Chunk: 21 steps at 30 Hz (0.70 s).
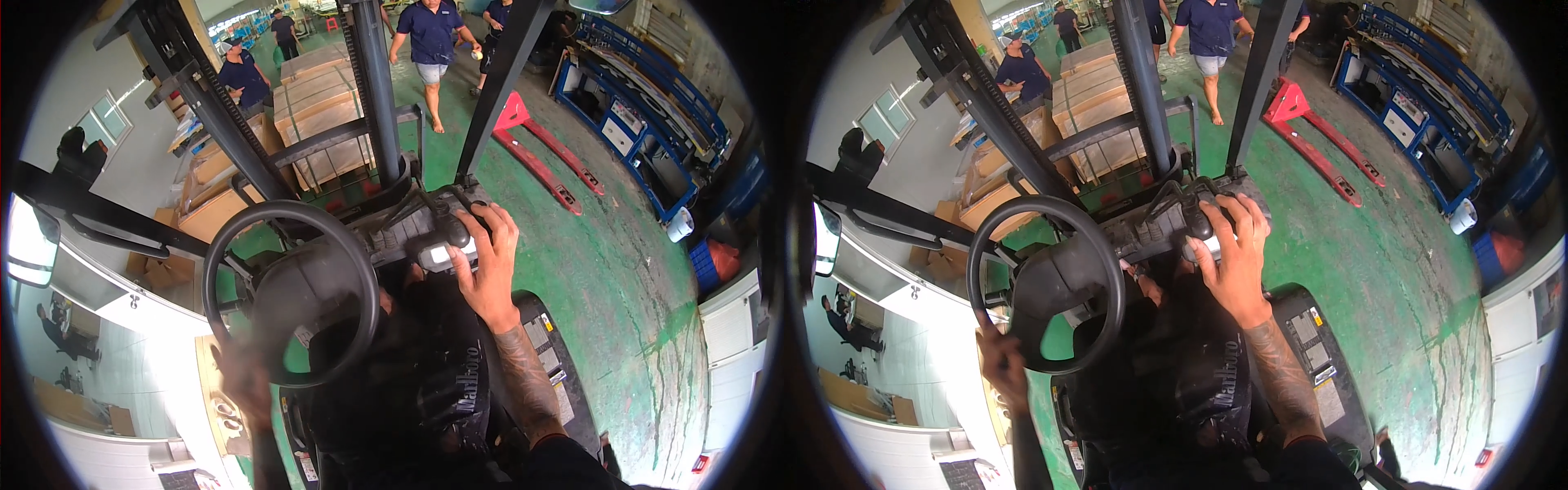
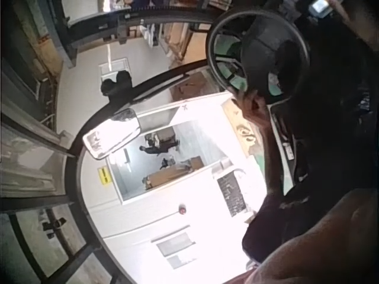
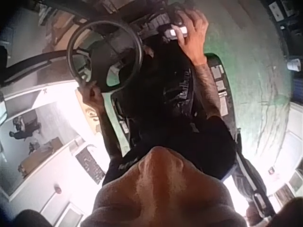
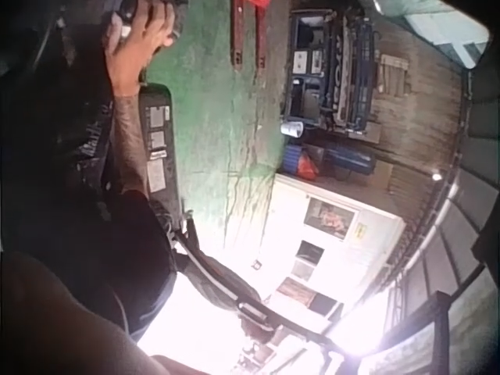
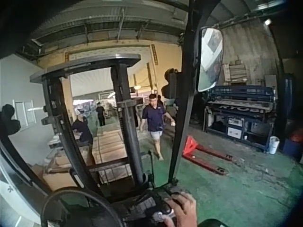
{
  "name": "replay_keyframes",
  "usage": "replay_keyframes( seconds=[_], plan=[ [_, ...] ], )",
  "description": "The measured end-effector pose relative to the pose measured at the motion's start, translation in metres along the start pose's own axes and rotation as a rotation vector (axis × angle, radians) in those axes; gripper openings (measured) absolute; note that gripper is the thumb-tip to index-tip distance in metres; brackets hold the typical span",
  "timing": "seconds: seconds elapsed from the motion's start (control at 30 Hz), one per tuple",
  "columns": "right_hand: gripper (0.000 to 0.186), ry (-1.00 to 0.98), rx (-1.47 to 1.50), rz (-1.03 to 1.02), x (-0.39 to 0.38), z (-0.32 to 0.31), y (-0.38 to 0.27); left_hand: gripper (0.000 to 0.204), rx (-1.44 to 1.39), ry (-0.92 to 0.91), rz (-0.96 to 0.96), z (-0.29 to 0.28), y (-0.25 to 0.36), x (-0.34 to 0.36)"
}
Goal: Operating a forklift to move and position a large wooden crate on a pallet in a warehouse or print shop production floor.
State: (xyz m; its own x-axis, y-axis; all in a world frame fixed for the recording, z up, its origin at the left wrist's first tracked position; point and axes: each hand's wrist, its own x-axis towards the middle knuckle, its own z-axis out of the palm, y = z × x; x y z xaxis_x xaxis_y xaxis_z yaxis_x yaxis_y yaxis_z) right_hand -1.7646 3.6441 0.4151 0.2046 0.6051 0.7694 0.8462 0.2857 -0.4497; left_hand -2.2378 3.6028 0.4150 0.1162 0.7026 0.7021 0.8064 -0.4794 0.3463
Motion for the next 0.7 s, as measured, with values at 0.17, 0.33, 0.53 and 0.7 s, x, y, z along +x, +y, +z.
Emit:
replay_keyframes(
  seconds=[0.17,0.33,0.53,0.7],
  plan=[
    [0.054,0.008,0.015,0.013,-0.007,-0.005,-0.001,0.017,-0.132,0.156,-0.075,0.005,-0.010,0.115],
    [0.054,-0.002,0.012,0.014,-0.011,-0.013,0.002,0.014,-0.159,0.134,-0.074,0.025,-0.007,0.167],
    [0.055,-0.021,0.044,0.012,-0.008,-0.017,0.001,0.017,-0.117,0.144,-0.017,0.049,0.008,0.203],
    [0.054,-0.020,0.041,0.002,0.002,-0.012,-0.010,0.018,-0.173,0.173,0.126,0.098,0.058,0.233]
  ],
)
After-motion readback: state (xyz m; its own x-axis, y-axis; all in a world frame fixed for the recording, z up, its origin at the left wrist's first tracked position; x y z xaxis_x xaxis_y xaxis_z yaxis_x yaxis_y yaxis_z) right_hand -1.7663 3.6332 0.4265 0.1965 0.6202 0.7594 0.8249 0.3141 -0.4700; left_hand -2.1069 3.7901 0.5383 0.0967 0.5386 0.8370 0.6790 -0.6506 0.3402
